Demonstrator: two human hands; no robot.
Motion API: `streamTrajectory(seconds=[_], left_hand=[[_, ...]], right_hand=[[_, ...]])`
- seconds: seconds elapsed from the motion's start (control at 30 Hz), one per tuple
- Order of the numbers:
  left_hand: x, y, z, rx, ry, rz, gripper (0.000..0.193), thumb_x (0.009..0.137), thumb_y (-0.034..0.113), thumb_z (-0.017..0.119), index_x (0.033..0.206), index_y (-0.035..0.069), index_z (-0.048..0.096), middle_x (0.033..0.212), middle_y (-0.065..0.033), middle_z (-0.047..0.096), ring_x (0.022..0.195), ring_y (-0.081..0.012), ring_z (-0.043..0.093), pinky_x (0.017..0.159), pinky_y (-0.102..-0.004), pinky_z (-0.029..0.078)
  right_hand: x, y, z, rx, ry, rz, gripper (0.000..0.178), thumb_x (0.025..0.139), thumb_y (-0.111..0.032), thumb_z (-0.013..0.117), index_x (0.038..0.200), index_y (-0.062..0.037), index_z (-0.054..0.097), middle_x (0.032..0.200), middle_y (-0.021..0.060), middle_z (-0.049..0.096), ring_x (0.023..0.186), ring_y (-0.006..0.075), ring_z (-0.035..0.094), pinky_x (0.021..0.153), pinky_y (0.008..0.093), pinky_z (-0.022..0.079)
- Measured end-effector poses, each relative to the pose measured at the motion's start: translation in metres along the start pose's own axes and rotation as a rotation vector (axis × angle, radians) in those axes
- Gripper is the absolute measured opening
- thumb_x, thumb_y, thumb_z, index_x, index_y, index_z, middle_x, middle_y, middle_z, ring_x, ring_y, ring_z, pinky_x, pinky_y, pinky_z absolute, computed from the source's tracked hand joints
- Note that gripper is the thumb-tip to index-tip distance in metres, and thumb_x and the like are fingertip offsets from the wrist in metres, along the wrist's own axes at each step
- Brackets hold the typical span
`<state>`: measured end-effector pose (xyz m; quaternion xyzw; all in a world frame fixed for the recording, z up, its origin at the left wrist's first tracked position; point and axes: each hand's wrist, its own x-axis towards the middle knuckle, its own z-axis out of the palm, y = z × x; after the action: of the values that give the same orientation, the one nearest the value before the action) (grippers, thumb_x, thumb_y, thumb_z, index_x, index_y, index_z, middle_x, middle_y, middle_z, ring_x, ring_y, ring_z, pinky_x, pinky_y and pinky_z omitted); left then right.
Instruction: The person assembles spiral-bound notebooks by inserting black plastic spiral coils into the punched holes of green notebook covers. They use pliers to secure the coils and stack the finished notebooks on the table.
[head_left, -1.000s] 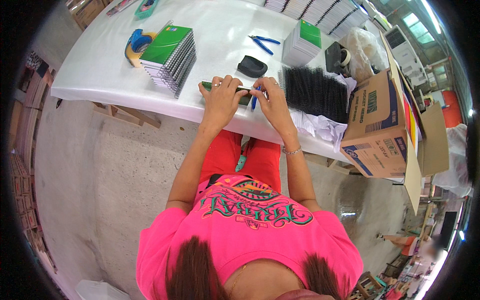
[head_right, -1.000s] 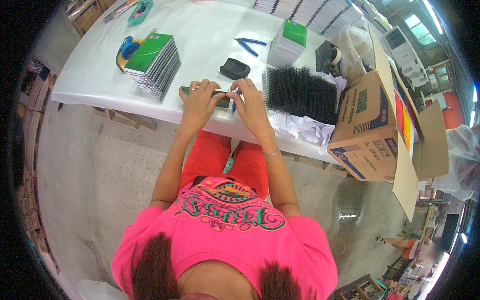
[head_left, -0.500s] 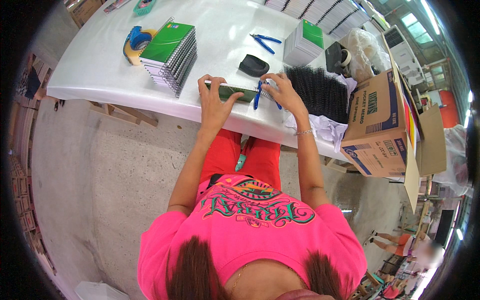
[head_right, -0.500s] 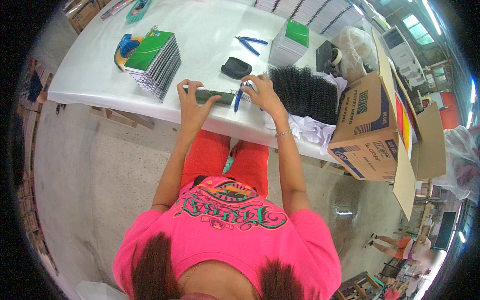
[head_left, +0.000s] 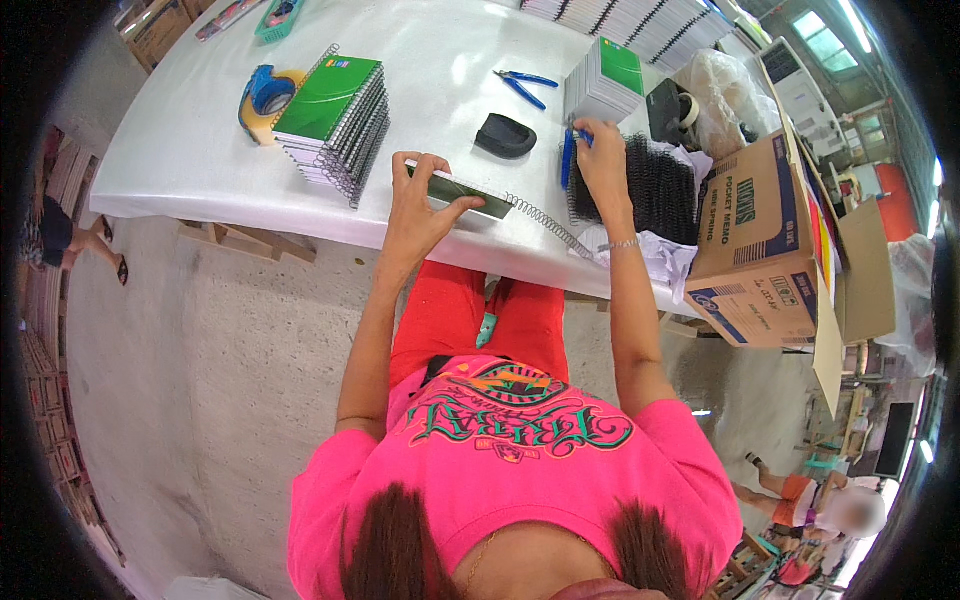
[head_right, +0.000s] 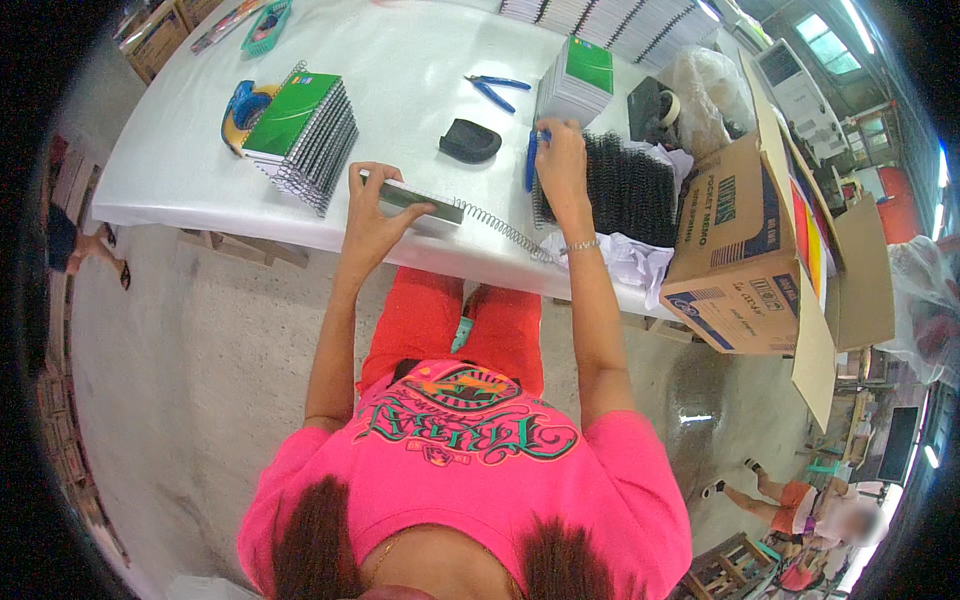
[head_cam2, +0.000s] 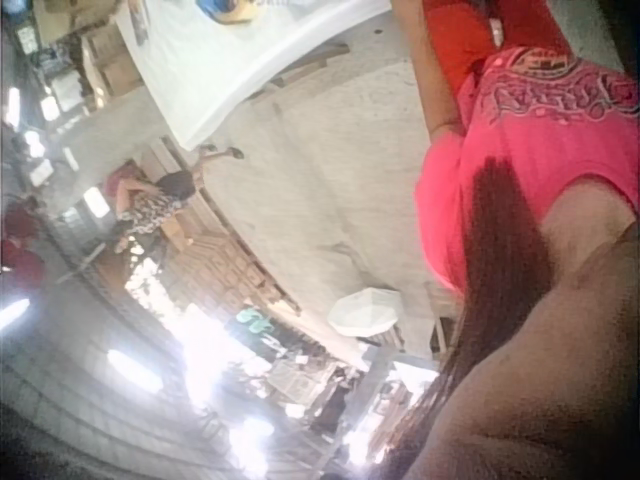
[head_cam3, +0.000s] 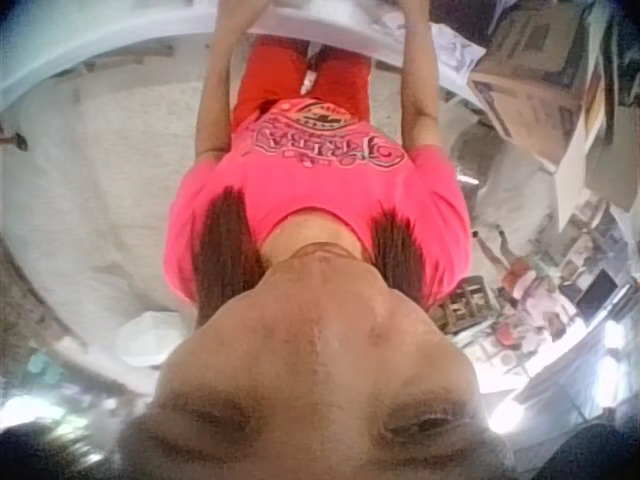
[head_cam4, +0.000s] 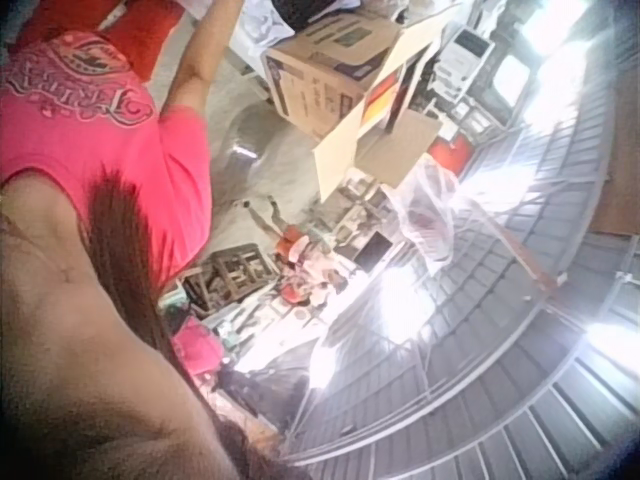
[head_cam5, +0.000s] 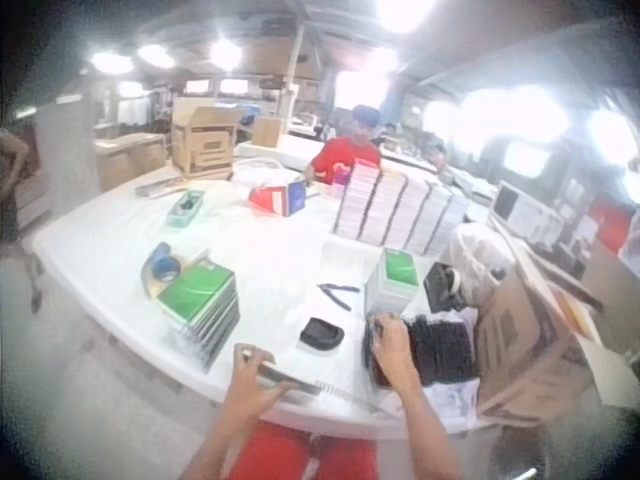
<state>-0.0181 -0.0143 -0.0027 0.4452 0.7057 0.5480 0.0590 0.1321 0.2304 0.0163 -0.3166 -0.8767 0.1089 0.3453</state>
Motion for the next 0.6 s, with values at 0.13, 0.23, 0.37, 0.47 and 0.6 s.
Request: streamTrajectory(seconds=[0.13,0.23,0.37,0.47,0.6], left_hand=[[0.001,-0.001,0.000,0.034,0.014,0.013,0.053,0.066,0.023,0.087,0.101,0.003,0.052,0.109,-0.0122,0.040,0.104,-0.0288,0.049,0.088,-0.0399,0.043],[0.000,-0.003,0.001,0.024,-0.001,-0.003,0.052,0.067,0.023,0.087,0.101,0.003,0.052,0.108,-0.0118,0.040,0.103,-0.0279,0.049,0.088,-0.0394,0.043],[0.002,-0.005,0.000,0.029,-0.006,0.006,0.052,0.067,0.022,0.087,0.100,0.002,0.052,0.108,-0.0116,0.040,0.102,-0.0273,0.049,0.088,-0.0391,0.043],[0.003,-0.005,-0.005,0.052,-0.011,0.026,0.052,0.066,0.022,0.088,0.100,0.002,0.053,0.107,-0.0113,0.040,0.102,-0.0271,0.049,0.089,-0.0388,0.043],[0.010,-0.008,-0.008,0.077,-0.043,0.094,0.054,0.066,0.024,0.088,0.100,0.002,0.052,0.106,-0.0111,0.040,0.102,-0.0273,0.048,0.090,-0.0388,0.042]], right_hand=[[0.017,-0.014,0.010,-0.155,0.043,-0.176,0.023,0.077,0.001,0.067,0.100,-0.0038,0.067,0.102,0.0221,0.059,0.102,0.0392,0.056,0.086,0.0462,0.046],[0.012,-0.037,0.030,0.156,-0.225,-0.230,0.020,0.078,-0.001,0.068,0.098,-0.0028,0.067,0.106,0.0211,0.059,0.103,0.0384,0.056,0.088,0.0449,0.046],[0.006,-0.027,0.044,0.281,-0.514,-0.238,0.016,0.081,-0.006,0.069,0.097,-0.0020,0.067,0.110,0.0187,0.058,0.104,0.0376,0.057,0.089,0.0425,0.047],[-0.001,-0.016,0.034,0.312,-0.605,-0.184,0.021,0.081,-0.015,0.073,0.095,-0.0001,0.067,0.120,0.0190,0.057,0.109,0.0363,0.058,0.092,0.0411,0.047],[-0.020,-0.031,0.031,0.246,-0.507,-0.279,0.036,0.076,-0.027,0.079,0.096,-0.0005,0.063,0.137,0.0234,0.048,0.124,0.0400,0.049,0.104,0.0410,0.041]])
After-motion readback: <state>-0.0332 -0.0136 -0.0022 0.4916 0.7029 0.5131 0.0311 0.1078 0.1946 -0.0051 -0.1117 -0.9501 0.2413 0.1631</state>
